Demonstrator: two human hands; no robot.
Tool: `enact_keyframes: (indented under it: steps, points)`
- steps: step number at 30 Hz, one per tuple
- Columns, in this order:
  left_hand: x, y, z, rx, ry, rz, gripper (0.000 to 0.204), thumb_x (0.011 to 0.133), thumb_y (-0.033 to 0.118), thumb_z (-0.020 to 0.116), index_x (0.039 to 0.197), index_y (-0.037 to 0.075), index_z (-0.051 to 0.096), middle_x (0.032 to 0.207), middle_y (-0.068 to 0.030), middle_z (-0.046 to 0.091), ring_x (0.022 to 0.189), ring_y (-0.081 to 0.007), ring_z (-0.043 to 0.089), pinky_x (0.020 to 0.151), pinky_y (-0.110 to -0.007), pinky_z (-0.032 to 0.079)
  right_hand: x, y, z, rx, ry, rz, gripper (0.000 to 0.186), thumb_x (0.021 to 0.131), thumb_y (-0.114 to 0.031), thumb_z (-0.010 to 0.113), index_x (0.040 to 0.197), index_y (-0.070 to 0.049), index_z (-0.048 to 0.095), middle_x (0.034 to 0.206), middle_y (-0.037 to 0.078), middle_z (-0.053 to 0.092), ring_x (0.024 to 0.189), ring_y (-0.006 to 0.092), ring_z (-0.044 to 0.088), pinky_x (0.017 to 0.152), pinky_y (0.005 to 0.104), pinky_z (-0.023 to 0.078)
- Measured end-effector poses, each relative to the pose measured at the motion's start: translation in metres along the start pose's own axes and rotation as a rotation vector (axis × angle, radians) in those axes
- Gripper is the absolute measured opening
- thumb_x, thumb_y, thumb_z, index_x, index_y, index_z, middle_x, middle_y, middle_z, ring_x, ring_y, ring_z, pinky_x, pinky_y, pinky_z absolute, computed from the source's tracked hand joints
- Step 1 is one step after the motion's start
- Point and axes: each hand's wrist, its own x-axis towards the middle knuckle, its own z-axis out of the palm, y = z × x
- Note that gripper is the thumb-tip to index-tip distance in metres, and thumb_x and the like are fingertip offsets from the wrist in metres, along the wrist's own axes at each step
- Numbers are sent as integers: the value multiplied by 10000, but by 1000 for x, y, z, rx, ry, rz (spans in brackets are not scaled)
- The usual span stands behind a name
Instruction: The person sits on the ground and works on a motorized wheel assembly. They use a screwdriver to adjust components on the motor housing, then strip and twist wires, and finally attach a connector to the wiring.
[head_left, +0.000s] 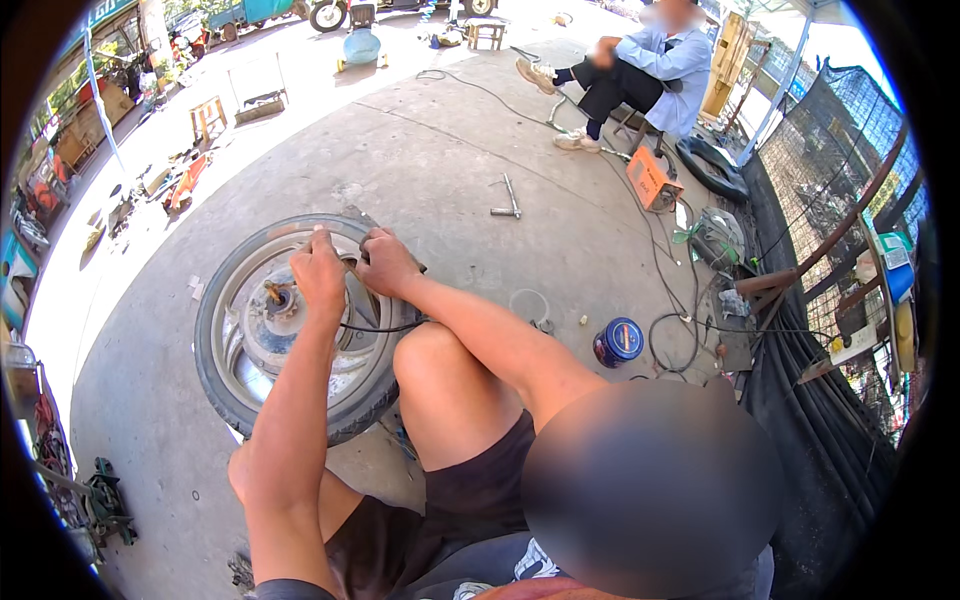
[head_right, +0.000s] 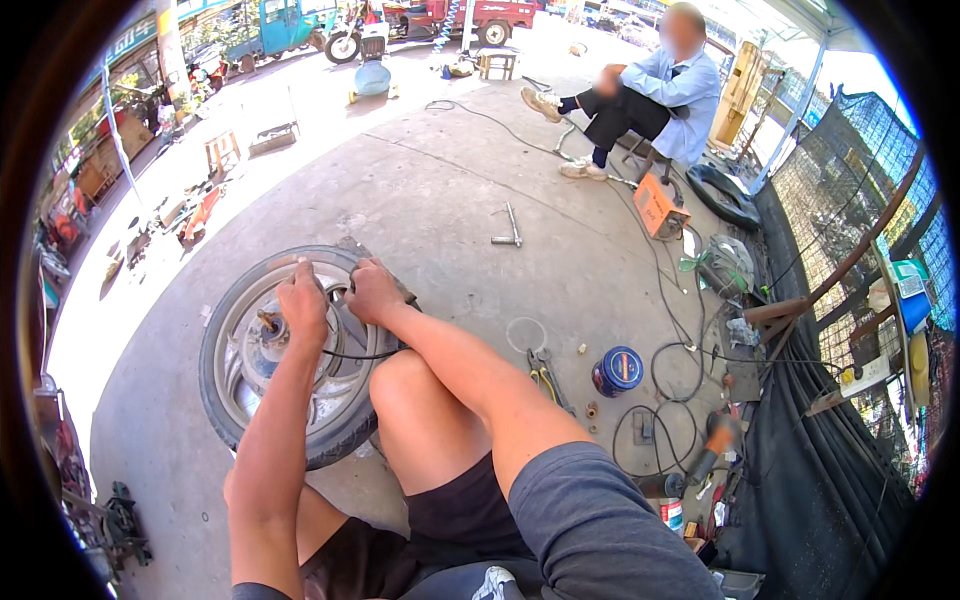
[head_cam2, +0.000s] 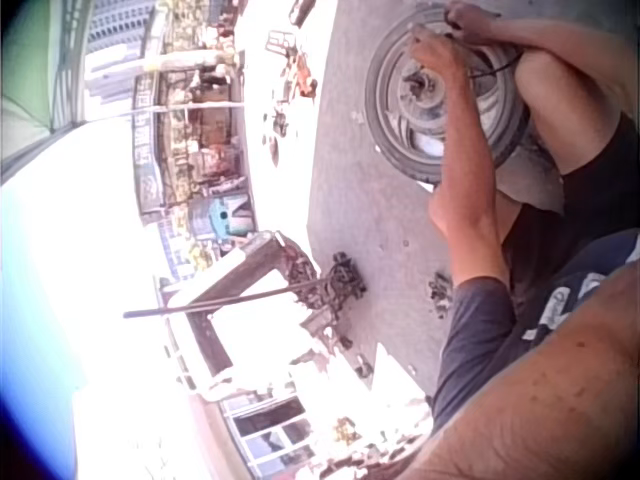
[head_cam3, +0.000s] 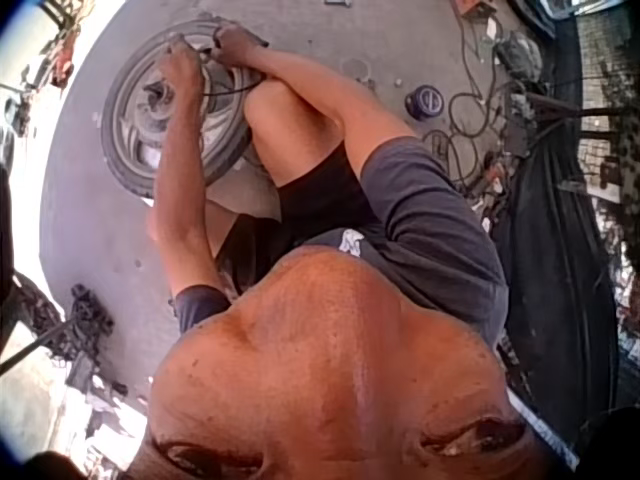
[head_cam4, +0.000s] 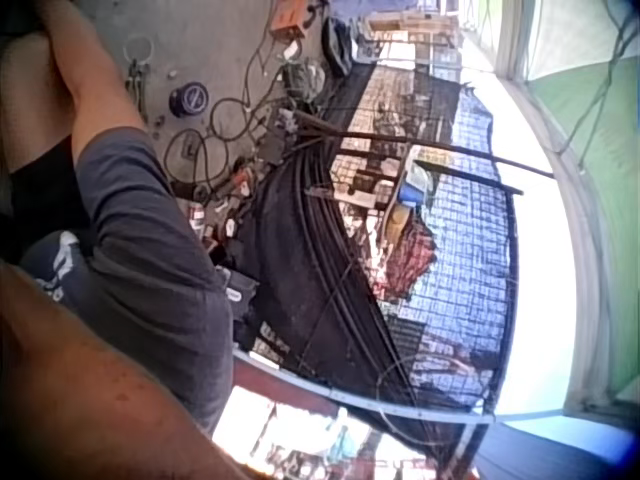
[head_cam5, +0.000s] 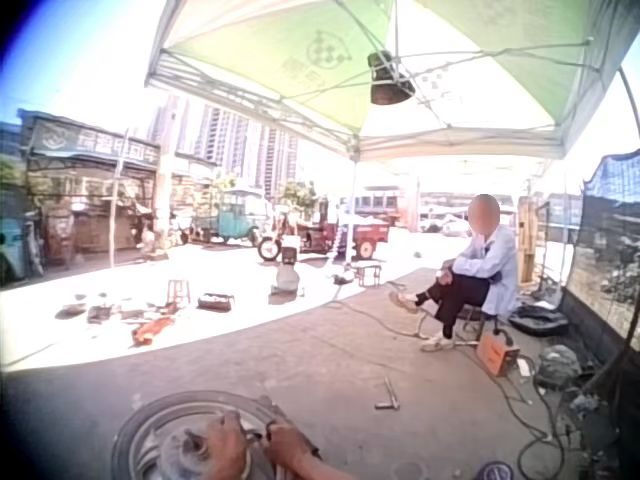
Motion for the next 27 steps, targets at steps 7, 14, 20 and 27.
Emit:
enact_keyframes:
  steps: [7,14,20,27]
  points:
    - [10,-10,-1,-178,-154,-12,450,986,267,514,572,102,451,498,-2,433,377,-108,381,360,-288,262,2,3,-1,-14,12,-19,239,768,-195,655,830,31,704,1087,170,625,1127,332,536,989,385,454]
    - [1,6,-8,-252,-258,-90,408,985,263,526,620,114,422,521,11,399,386,-102,370,359,-283,256,1,2,-1,-16,-6,-11,235,773,-182,648,848,31,710,1103,164,625,1140,322,529,999,380,446]
    - [8,4,-26,-301,-459,-126,399,951,263,568,602,99,465,546,-19,472,444,-121,451,430,-285,334,-2,-3,-2,-4,5,-11,234,778,-181,648,850,33,711,1111,163,622,1147,320,527,1002,381,444]
    - [9,17,-27,-160,-636,-110,448,958,351,582,611,79,506,491,-40,479,422,-138,463,434,-283,362,-1,0,-1,1,-8,-6,227,775,-179,647,841,30,708,1097,166,621,1139,329,529,989,394,450]
